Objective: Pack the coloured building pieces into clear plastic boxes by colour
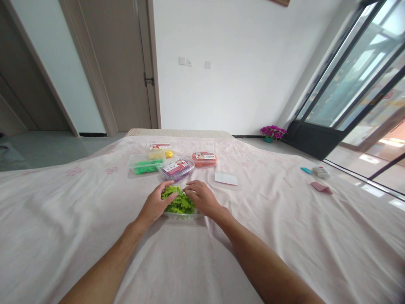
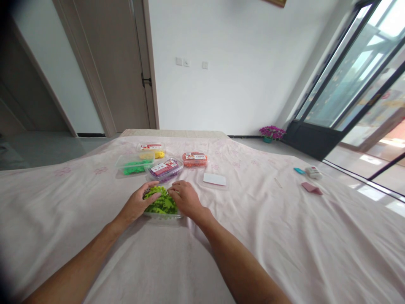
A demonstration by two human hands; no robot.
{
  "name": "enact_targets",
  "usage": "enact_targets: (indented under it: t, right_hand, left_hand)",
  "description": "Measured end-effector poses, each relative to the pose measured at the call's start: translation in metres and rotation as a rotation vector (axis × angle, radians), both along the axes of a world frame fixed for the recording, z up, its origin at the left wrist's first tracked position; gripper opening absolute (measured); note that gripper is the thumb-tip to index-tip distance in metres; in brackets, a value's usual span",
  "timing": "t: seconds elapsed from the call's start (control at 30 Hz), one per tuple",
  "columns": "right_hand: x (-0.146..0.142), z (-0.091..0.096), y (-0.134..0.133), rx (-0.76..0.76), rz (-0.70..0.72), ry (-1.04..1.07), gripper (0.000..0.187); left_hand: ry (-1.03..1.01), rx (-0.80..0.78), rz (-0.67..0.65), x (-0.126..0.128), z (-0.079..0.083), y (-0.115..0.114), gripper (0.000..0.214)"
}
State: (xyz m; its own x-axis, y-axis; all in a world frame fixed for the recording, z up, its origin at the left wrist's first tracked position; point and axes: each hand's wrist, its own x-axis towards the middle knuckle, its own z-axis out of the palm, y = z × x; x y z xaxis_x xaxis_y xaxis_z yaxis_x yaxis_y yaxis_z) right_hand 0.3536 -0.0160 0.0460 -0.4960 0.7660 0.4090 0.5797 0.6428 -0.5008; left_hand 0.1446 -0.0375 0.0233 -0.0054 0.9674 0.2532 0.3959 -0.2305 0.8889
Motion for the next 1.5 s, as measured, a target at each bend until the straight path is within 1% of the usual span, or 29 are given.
enact_targets:
  t: [0.13,0.27,0.33,0.43,0.47,0.53,0.63,0.73,0.83,0.93,1.0,1.13,1.2,1.3,1.4,1.5]
  right_hand:
    - [0.001,0.003,-0.002,-0.006,0.008,0.018,0.041]
    - [0.003,0.001,-0.002,-0.016,0.018,0.085,0.047]
    - [0.003,0.000,-0.001,-0.026,0.026,0.093,0.041]
    - [0.003,-0.002,0.000,-0.030,0.012,0.063,0.023]
    - [0.003,-0.002,0.000,-0.030,0.003,0.050,0.023]
    - [0.003,-0.002,-0.001,-0.029,-0.008,0.023,0.031]
    - [0.003,0.001,-0.004,-0.008,-0.008,-0.022,0.048]
    - [0.003,0.006,-0.007,0.024,0.034,-0.107,0.055]
    - [0.003,0.010,-0.009,0.045,0.057,-0.201,0.051]
    - [0.002,0.012,-0.010,0.045,0.035,-0.248,0.048]
    - [0.001,0.012,-0.011,0.038,0.017,-0.244,0.045]
    - [0.000,0.010,-0.010,0.037,0.009,-0.225,0.029]
    - [-0.001,0.009,-0.010,0.039,0.001,-0.210,0.027]
    - [-0.001,0.008,-0.011,0.035,-0.017,-0.196,0.039]
    - [0.001,0.010,-0.011,0.038,0.004,-0.260,0.053]
    - [0.002,0.014,-0.012,0.039,0.028,-0.352,0.054]
  left_hand:
    - [-0.054,0.000,0.011,0.000,-0.004,0.002,0.046]
    - [-0.124,-0.046,-0.010,0.000,-0.005,0.001,0.049]
    - [-0.135,-0.054,-0.030,0.000,-0.004,-0.001,0.050]
    - [-0.100,-0.044,-0.032,-0.001,-0.002,-0.001,0.050]
    - [-0.087,-0.038,-0.028,-0.001,-0.002,-0.001,0.051]
    - [-0.075,-0.025,-0.020,-0.001,-0.003,0.000,0.051]
    - [-0.077,-0.020,-0.020,-0.001,-0.004,0.002,0.052]
    - [-0.067,-0.020,-0.021,-0.001,-0.004,0.001,0.052]
    - [-0.043,-0.004,-0.020,-0.001,-0.003,0.000,0.050]
    - [-0.031,0.001,-0.023,0.000,-0.002,-0.001,0.049]
    - [-0.036,-0.001,-0.026,0.000,-0.003,0.000,0.049]
    - [-0.045,0.004,-0.030,0.000,-0.003,0.000,0.048]
    - [-0.039,0.009,-0.029,0.000,-0.002,-0.001,0.046]
    - [-0.036,0.010,-0.028,0.000,0.000,-0.002,0.044]
    - [-0.040,0.011,-0.033,0.000,0.000,-0.001,0.043]
    - [-0.034,0.015,-0.035,0.000,-0.003,0.000,0.044]
